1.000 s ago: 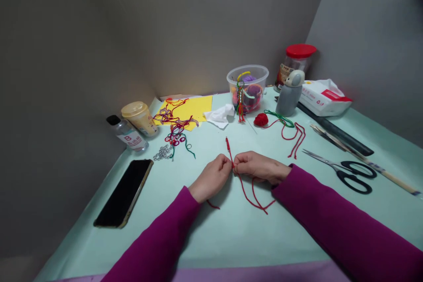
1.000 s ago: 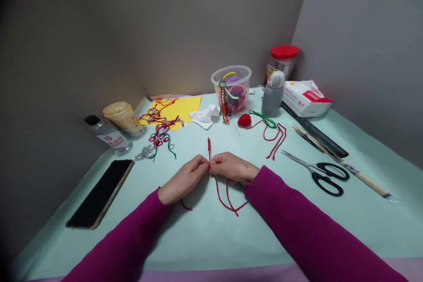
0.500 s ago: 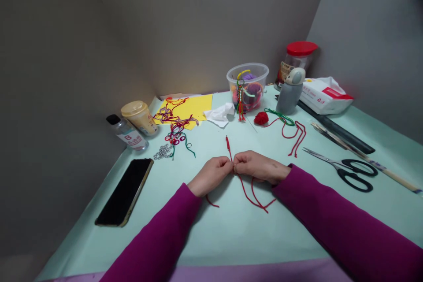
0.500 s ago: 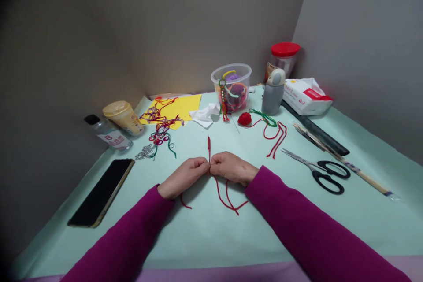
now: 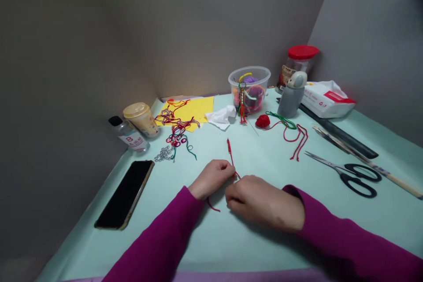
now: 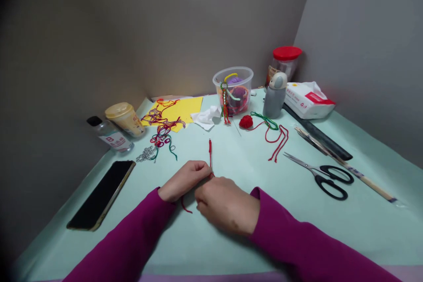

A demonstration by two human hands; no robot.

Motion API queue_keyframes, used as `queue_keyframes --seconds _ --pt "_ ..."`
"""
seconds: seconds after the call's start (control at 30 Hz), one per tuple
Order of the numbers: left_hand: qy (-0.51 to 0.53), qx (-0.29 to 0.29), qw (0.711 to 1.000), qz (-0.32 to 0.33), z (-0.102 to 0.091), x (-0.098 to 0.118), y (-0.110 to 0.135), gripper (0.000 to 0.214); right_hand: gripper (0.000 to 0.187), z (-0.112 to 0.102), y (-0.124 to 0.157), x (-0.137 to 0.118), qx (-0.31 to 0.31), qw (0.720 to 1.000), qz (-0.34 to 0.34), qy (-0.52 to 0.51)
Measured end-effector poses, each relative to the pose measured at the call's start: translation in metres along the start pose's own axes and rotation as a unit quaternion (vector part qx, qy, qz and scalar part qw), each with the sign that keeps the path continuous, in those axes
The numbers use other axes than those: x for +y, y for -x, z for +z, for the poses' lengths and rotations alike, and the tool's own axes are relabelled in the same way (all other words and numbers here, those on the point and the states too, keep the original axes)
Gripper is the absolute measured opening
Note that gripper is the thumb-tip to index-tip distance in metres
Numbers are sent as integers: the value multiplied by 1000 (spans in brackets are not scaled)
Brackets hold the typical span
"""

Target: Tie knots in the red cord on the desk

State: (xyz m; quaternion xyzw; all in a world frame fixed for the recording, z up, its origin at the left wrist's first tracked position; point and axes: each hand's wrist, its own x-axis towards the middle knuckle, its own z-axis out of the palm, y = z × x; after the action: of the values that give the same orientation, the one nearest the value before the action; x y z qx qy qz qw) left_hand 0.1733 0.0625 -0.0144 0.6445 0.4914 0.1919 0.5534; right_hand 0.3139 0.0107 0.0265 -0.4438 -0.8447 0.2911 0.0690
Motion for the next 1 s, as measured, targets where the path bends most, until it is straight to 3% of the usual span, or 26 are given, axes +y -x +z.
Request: queue_keyframes --seconds 0.17,0.27,0.33,0.4,0.43,0.5,0.53,0.57,0.63,0.8,0.9,1.0 --pt "-7 -8 1000 -23 -1 1 0 21 19 4 14 -16 -55 997 -60 1" --pt "-7 -9 1000 -14 -3 0 -1 20 18 -1 23 -20 -109 980 -121 -115" --pt "4 -21 1000 -15 -4 -2 -2 20 16 -7 22 -16 -118 967 -109 -197" --pt "25 -31 999 -14 -5 -2 -2 20 16 -11 13 -7 -55 962 -32 -265" --pt "36 -35 999 -12 -5 -1 -1 19 16 -12 6 0 6 953 24 -302" --pt "48 -39 998 -12 -6 0 0 19 9 -14 -7 15 153 907 94 -380" --pt "50 -41 998 -17 -6 1 1 19 9 -13 -13 21 201 877 126 -418" --pt "51 -44 997 -23 -7 3 1 19 10 -13 -18 27 211 855 150 -449" --pt "54 -54 997 -34 -8 5 2 19 14 -11 -23 36 170 833 184 -493" --pt "60 -71 995 -42 -10 9 3 23 12 -6 -22 47 3 830 183 -528" --pt "47 -69 996 -36 -11 7 2 23 8 -5 -22 50 -32 846 184 -500" --pt "24 -60 998 -24 -11 4 2 22 5 -4 -23 52 -25 875 195 -442"
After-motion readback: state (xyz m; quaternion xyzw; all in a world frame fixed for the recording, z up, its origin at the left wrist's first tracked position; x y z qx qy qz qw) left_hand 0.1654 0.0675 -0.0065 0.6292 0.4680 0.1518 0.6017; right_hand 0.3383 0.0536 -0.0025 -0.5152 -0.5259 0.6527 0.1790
